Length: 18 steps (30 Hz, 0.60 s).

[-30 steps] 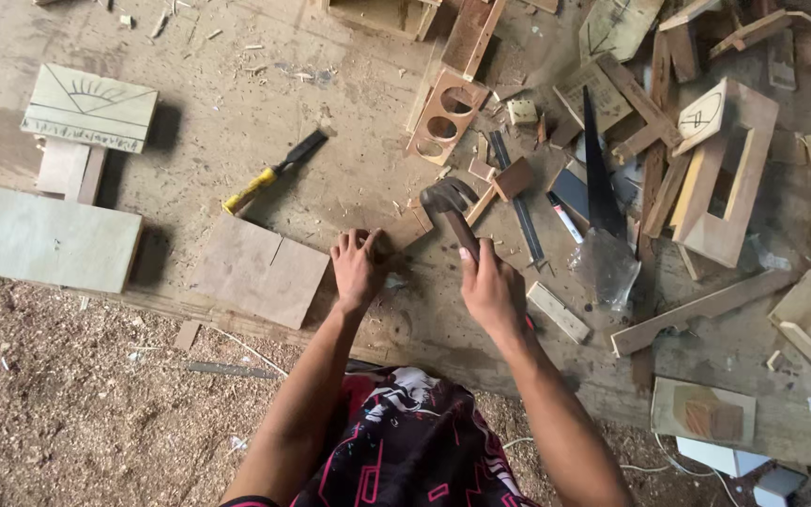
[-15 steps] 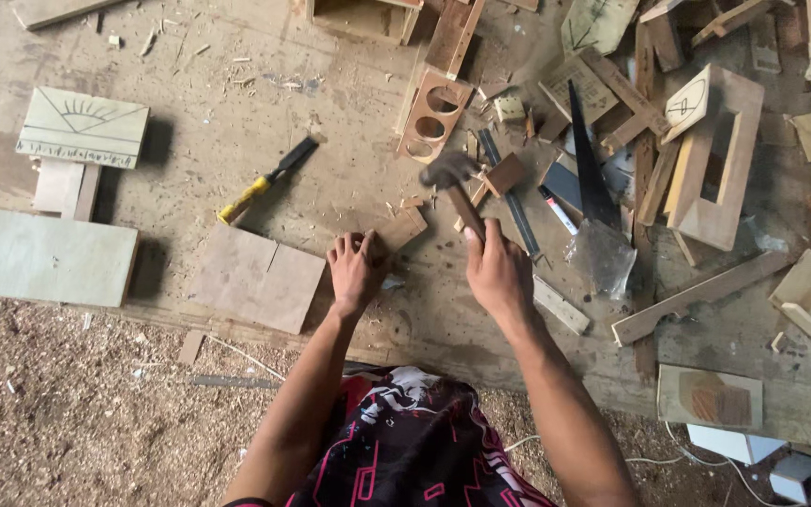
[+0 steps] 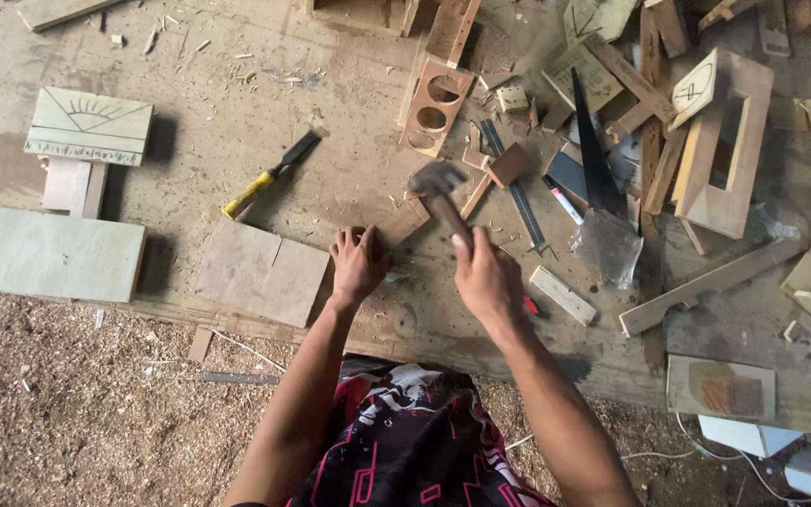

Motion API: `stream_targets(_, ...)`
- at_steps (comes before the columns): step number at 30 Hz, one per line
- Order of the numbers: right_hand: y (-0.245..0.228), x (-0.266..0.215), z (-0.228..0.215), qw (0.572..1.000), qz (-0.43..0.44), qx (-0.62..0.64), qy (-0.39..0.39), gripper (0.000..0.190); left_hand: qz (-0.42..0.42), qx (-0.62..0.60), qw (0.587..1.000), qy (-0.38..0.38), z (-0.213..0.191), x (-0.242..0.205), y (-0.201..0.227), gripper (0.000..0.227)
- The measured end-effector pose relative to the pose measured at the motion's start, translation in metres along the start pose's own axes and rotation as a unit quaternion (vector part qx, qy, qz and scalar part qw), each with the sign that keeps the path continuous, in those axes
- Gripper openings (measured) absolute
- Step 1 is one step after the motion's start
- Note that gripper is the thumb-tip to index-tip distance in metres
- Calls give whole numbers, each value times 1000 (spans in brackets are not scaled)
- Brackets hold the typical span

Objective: The person uses a hammer and pliers to assemble small wooden pieces on a workbench. They repeatedly tap a thin wooden strip with the hammer, then use pliers to adjust or remove a fastener, and continue hammering additional pieces into place.

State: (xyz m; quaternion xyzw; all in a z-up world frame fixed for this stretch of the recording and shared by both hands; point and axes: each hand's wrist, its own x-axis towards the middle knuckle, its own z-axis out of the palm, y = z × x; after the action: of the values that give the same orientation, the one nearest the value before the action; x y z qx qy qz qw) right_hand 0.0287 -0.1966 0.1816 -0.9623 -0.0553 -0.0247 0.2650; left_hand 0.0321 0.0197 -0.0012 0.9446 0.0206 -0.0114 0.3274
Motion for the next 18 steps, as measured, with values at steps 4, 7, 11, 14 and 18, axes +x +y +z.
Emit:
stream_targets(4,-15,2,-10,982,-50,73,167,24,7,-13,1000,7,-4,-1,-3,68)
stream_targets(7,-7,0,8,957,-113,94,252,32,-9,-7,1000,-6,-3,1,0,63)
stream_targets(11,16,-11,51,990,136,15,-42,27,-18,-13,1000,-7,-4,1,-1,67)
stream_targets(14,29,-24,63,996,41,-75,-14,31,-12,-3,1000,-5,3,-8,0,68)
stream_targets(18,21,-22,36,997,50,-25,57,27,21,0,1000,11,2,-2,-6,73)
